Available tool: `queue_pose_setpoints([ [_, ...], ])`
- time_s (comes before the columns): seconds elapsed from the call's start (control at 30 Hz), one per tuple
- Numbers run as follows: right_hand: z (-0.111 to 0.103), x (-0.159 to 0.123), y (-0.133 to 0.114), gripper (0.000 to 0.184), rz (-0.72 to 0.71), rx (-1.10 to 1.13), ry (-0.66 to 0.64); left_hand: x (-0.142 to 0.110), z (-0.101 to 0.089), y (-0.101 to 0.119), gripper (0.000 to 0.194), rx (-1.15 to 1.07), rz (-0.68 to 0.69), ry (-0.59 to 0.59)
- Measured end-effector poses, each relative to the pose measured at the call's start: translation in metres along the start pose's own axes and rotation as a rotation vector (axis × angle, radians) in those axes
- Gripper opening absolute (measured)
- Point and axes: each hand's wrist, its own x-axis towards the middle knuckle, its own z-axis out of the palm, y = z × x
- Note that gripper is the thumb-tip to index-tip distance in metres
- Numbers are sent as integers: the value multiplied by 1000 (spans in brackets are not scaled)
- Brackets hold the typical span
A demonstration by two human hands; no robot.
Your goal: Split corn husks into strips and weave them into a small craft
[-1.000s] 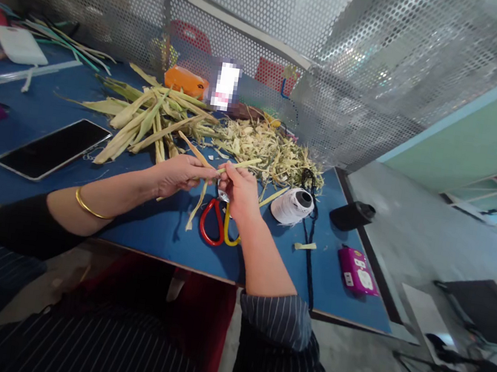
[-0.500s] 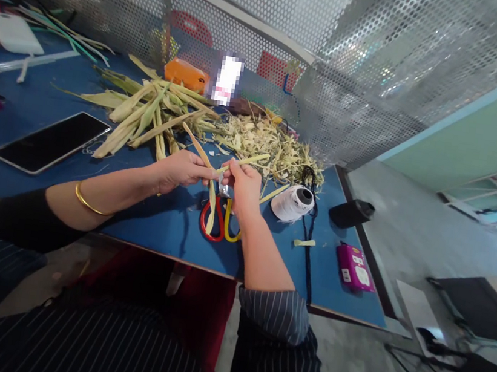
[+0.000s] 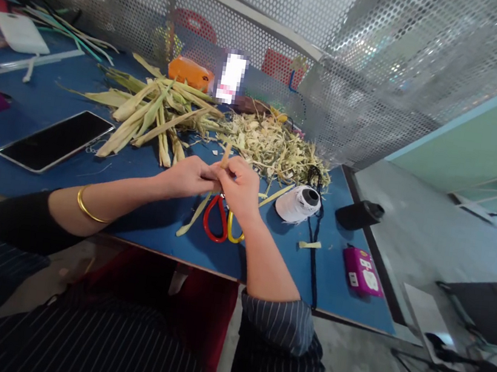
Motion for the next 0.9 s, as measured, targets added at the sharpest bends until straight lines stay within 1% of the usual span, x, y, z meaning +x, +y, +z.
queue_pose_setpoints([
  [0.1, 2, -3, -1, 14, 47, 57, 114, -1, 0, 2, 28, 115, 58, -32],
  [0.2, 3, -6, -5, 13, 20, 17, 182, -1, 0, 4, 29, 165, 107, -44],
  [0.3, 6, -8, -8, 12, -16, -41, 230, 0, 0, 5, 36, 203, 160, -107],
  [0.37, 9, -8, -8, 12, -29, -58, 252, 0, 1, 4, 35, 201, 162, -153],
  [0.43, 10, -7, -6, 13, -32, -72, 235, -1, 1, 3, 32, 161, 120, -174],
  [0.5, 6, -4, -5, 13, -38, -77, 194, -1, 0, 3, 32, 56, 7, -164],
  [0.53, 2, -3, -5, 13, -54, -82, 191, -1, -1, 4, 34, -22, -64, -148],
  [0.57, -3, -2, -6, 14, -75, -96, 218, -1, -2, 4, 35, -114, -132, -130],
  [0.6, -8, -2, -8, 16, -99, -118, 277, -1, -4, 5, 37, -213, -189, -114],
  [0.67, -18, 0, -9, 22, -109, -168, 453, 1, -8, 6, 40, -398, -256, -95],
  [0.7, -22, 0, -9, 27, -76, -173, 524, 2, -10, 6, 40, -473, -271, -89],
  [0.73, -24, 1, -8, 34, -12, -153, 553, 4, -12, 6, 40, -530, -282, -84],
  [0.77, -24, 2, -5, 41, 78, -104, 529, 5, -13, 6, 39, -569, -290, -74],
  [0.8, -23, 2, -2, 47, 188, -31, 458, 6, -14, 5, 37, -592, -298, -59],
  [0.87, -17, 4, 6, 51, 414, 165, 230, 7, -14, 5, 33, -605, -312, -27],
  [0.9, -13, 5, 10, 50, 498, 273, 127, 7, -13, 4, 32, -598, -315, -17],
])
